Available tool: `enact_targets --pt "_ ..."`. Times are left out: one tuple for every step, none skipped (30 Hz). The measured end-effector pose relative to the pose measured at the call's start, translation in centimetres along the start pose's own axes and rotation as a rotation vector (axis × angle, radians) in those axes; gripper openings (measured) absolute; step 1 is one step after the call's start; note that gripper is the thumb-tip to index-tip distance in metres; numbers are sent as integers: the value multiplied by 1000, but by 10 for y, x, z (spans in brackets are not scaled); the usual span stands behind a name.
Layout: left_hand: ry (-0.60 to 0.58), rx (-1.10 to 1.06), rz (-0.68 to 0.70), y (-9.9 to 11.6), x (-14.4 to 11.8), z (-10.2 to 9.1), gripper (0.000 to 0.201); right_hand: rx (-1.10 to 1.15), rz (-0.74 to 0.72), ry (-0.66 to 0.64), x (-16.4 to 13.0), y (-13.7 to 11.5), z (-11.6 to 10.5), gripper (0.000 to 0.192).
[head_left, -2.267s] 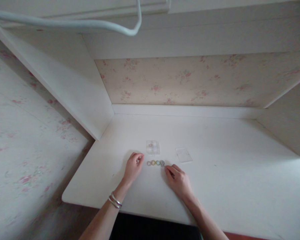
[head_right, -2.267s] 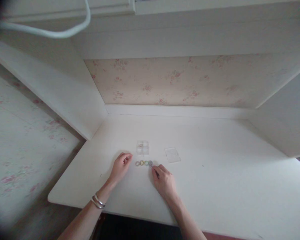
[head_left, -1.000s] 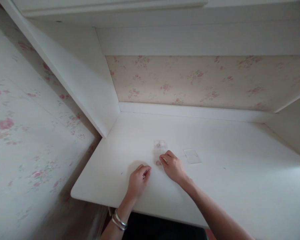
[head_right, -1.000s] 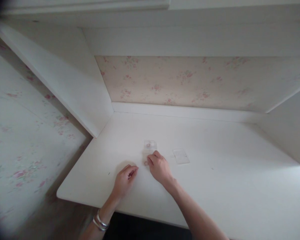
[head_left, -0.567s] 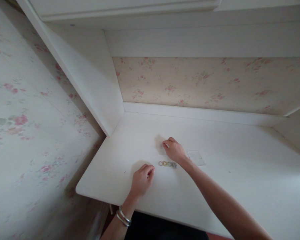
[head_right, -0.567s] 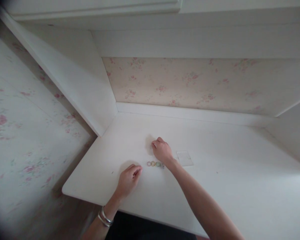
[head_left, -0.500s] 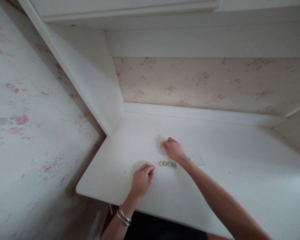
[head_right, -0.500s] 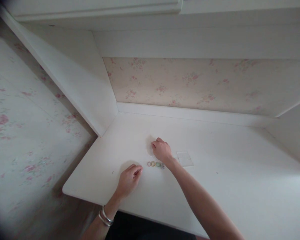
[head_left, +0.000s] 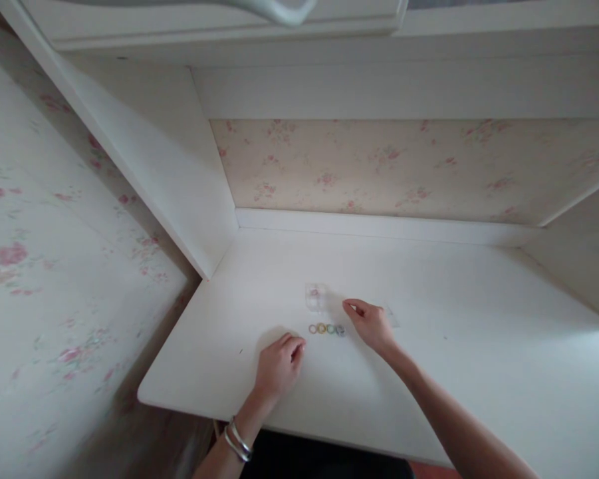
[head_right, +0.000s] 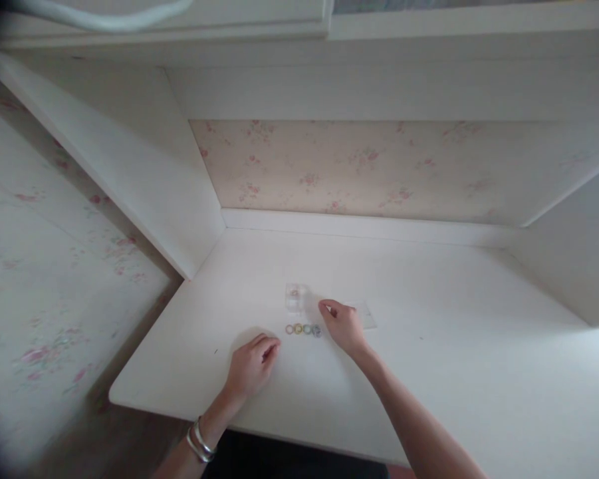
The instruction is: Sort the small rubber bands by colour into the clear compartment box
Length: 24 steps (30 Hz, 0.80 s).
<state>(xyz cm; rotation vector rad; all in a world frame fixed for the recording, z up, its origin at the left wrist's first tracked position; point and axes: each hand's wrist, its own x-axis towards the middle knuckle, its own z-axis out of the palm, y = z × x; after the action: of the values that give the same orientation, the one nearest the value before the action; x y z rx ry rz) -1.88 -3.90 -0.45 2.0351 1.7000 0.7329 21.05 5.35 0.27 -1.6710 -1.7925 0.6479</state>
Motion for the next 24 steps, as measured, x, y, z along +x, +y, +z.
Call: enact_targets --pt "4 17 -2 1 0 1 21 24 20 -3 -9 4 1 40" --pt "7 33 -7 3 0 1 21 45 38 5 -18 8 2 40" --pt "8 44 -9 4 1 1 20 65 58 19 -26 12 4 41" --pt "3 46 -9 5 2 2 20 76 74 44 -33 15 7 41" --pt "-6 38 -7 7 4 2 19 82 78 75 -38 17 9 42" --pt "-16 20 -3 8 6 3 19 84 78 106 -42 18 11 42" --pt "-25 0 0 9 8 3 20 83 75 132 -44 19 12 43" --pt "-30 -17 2 10 11 3 21 83 69 150 -45 19 12 43" --pt "-34 -23 5 11 15 4 21 83 67 159 -44 18 13 43" --pt "-38 -17 8 12 18 4 21 82 64 158 -43 18 12 43" --pt "-42 1 15 13 22 5 21 80 56 151 -41 18 12 42" --pt "-48 26 24 14 25 6 21 78 47 138 -40 17 12 42" --pt "-55 55 36 15 28 7 21 75 36 123 -39 18 12 41" --pt "-63 83 48 16 30 8 21 72 26 106 -38 18 11 40" --pt "-71 110 59 17 32 10 21 70 15 90 -38 19 12 39" --pt "-77 134 66 17 33 11 21 70 7 80 -38 19 12 38" --pt "-84 156 69 18 33 12 22 71 3 75 -38 20 12 38" --pt "-88 176 66 19 33 13 22 73 1 76 -39 21 13 38" --pt "-90 194 60 20 32 14 22 79 3 81 -39 22 13 39" --pt "-92 208 54 20 31 14 23 86 6 88 -39 22 13 40" --pt "-94 217 50 21 30 14 24 95 10 94 -39 23 14 41" --pt "-95 222 47 21 30 14 25 103 15 97 -39 24 14 43" --pt "-95 221 45 21 29 14 25 111 20 98 -39 24 14 43" --pt "-93 213 41 21 28 14 25 116 25 96 -39 25 15 44"
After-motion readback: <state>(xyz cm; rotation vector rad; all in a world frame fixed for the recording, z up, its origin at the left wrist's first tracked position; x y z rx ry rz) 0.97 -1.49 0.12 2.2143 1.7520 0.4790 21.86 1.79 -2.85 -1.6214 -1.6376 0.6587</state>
